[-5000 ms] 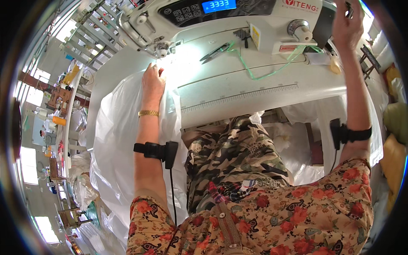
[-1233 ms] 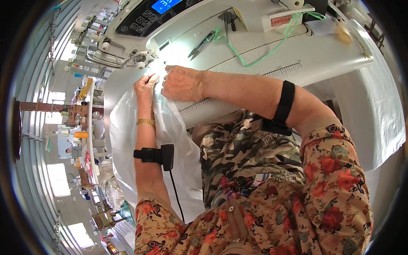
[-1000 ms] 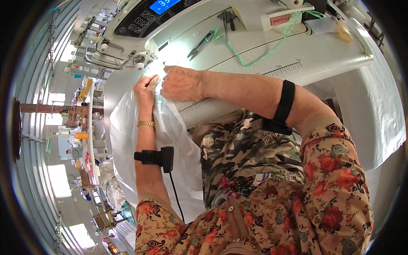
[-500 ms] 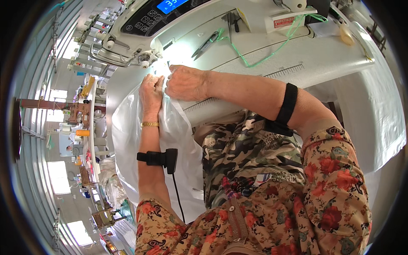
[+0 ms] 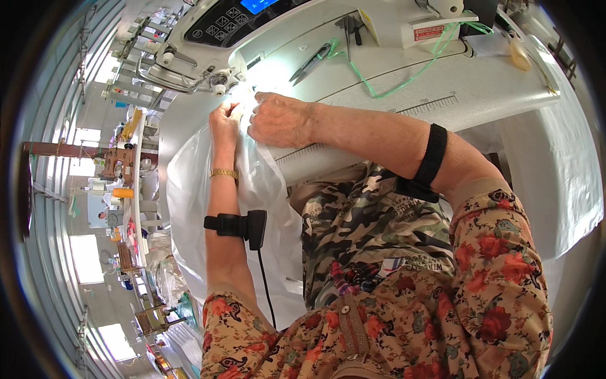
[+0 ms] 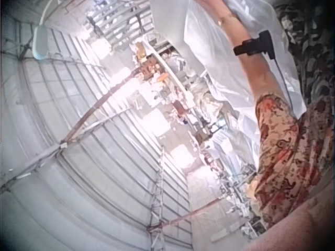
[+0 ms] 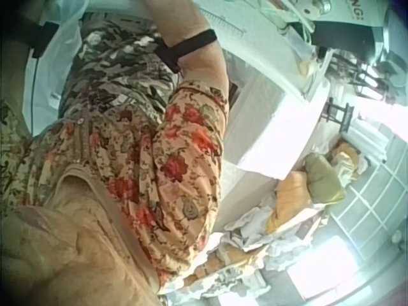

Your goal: Sewing large white plastic or heavy fabric sheets using an industrial sewing machine.

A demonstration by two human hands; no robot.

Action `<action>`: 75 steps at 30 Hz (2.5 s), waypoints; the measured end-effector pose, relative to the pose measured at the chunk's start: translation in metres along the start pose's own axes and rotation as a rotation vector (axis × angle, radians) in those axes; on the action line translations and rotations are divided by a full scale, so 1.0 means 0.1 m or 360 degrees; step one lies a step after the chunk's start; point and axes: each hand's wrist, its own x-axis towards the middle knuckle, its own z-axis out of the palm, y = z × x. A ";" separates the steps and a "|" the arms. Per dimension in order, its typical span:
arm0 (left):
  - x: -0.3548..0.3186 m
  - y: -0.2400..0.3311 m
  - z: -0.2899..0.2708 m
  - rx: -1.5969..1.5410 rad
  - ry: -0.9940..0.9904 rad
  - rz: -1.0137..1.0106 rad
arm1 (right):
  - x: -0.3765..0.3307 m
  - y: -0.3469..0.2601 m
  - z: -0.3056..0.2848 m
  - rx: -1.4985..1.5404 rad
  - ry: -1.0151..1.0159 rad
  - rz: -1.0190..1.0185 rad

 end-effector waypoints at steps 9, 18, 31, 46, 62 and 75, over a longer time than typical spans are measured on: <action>-0.06 0.12 0.03 0.0244 -0.0003 0.0098 | -0.01 0.01 0.00 0.0027 0.0011 0.0018; -0.19 0.21 -0.05 0.0521 0.0012 0.0466 | 0.04 -0.03 0.01 0.0016 -0.0038 0.0037; -0.11 0.22 -0.02 0.0385 0.0036 0.0058 | 0.02 -0.03 -0.05 0.0008 -0.0074 0.0047; -0.03 0.13 0.06 -0.0093 0.0059 -0.0250 | 0.01 -0.02 -0.02 0.0048 0.0012 0.0058; -0.13 0.05 0.06 0.0084 0.0141 0.0017 | 0.02 -0.05 -0.03 0.0072 0.0039 0.0068; -0.09 0.14 0.11 0.0196 0.0178 0.0010 | 0.01 -0.04 -0.01 0.0101 0.0056 0.0082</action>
